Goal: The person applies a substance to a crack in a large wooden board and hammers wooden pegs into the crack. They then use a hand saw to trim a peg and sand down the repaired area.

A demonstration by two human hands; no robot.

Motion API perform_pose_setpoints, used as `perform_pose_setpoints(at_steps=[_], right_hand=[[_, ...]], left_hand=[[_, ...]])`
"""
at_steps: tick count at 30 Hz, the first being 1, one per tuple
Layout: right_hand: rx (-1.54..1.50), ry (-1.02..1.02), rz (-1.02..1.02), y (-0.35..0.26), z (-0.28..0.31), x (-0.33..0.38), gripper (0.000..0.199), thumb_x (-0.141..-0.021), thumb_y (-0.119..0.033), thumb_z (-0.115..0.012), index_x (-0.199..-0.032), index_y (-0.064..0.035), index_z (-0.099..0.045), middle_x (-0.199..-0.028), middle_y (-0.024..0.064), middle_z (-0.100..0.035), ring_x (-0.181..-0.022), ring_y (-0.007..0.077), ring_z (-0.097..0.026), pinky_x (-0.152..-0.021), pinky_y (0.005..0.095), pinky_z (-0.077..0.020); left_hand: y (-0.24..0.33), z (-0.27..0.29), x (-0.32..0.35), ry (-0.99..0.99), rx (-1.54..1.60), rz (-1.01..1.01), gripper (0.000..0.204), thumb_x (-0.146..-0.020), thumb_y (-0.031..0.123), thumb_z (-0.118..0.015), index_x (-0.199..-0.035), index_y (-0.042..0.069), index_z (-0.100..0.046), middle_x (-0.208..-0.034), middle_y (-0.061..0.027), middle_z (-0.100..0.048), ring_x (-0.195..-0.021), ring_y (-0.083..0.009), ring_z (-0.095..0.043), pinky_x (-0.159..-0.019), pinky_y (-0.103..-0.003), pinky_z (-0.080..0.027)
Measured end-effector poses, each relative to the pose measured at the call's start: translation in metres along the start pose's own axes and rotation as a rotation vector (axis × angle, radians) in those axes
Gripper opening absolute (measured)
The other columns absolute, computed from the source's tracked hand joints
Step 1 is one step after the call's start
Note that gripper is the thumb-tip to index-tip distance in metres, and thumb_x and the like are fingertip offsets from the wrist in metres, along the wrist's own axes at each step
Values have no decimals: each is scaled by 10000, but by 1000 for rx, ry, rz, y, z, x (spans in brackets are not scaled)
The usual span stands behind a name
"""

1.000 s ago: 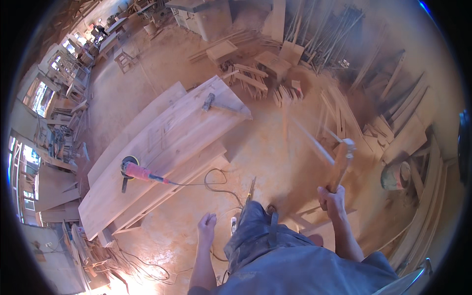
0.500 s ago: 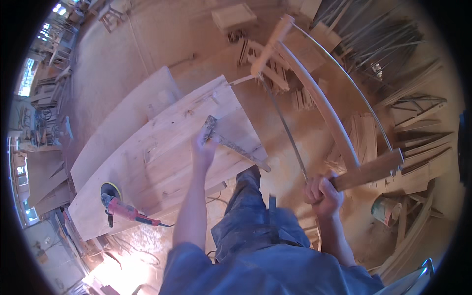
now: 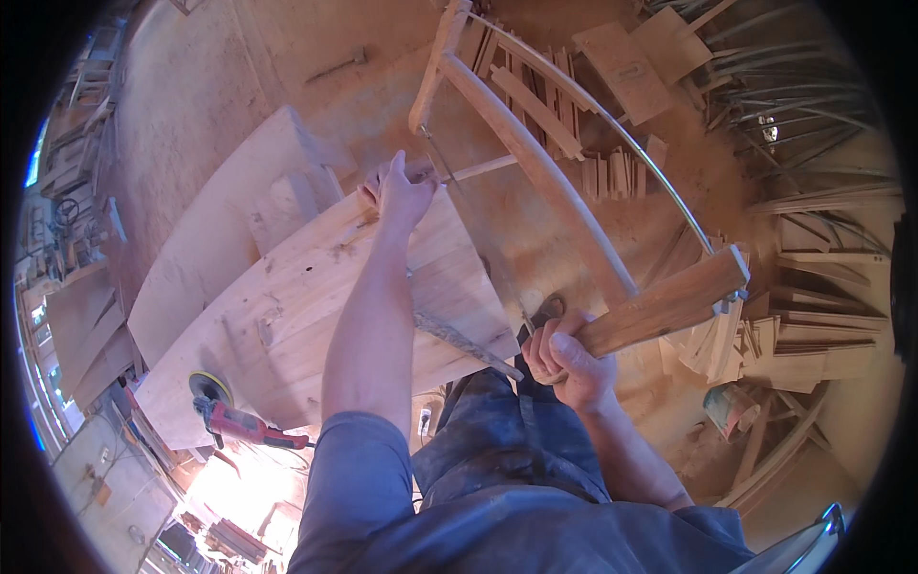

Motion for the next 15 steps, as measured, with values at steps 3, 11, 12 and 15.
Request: perform_pose_setpoints(at_steps=[3, 11, 12, 15], right_hand=[[38, 31, -31, 4, 5, -4, 271, -950, -108, -670, -761, -70, -479, -635, 52, -497, -554, 142, -481, -495, 293, -380], [62, 55, -25, 17, 3, -7, 289, -957, -115, -669, -758, -70, -464, -631, 48, -482, -528, 130, -446, -488, 290, -359], [77, 58, -24, 18, 2, -7, 291, -958, -115, -669, -758, -69, -462, -631, 48, -481, -523, 130, -440, -488, 290, -357], [69, 30, -29, 16, -5, -5, 295, -961, -122, -673, -764, -67, -461, -639, 46, -474, -540, 128, -439, -497, 288, -361]], left_hand=[[2, -6, 1, 9, -87, -15, 895, -724, 378, -840, -1452, -7, -489, -1467, -200, -487, -1424, -308, -362, -1204, -373, -220], [-7, -12, 0, 30, -47, -23, 728, -724, 366, -821, -1366, 94, -616, -1377, -91, -564, -1420, -284, -312, -1224, -462, -85], [-8, -12, 0, 38, -46, -22, 715, -724, 366, -822, -1358, 104, -622, -1374, -84, -567, -1425, -283, -301, -1224, -477, -52], [-7, -13, 2, 49, -50, -14, 683, -726, 365, -821, -1339, 128, -636, -1370, -71, -568, -1435, -284, -276, -1224, -512, 24]])
Point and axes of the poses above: each hand's wrist, its own x-axis away from the middle knuckle, its own z-axis out of the back of the hand, y = z × x, the point moved 3 cm from there along -x, towards the middle knuckle
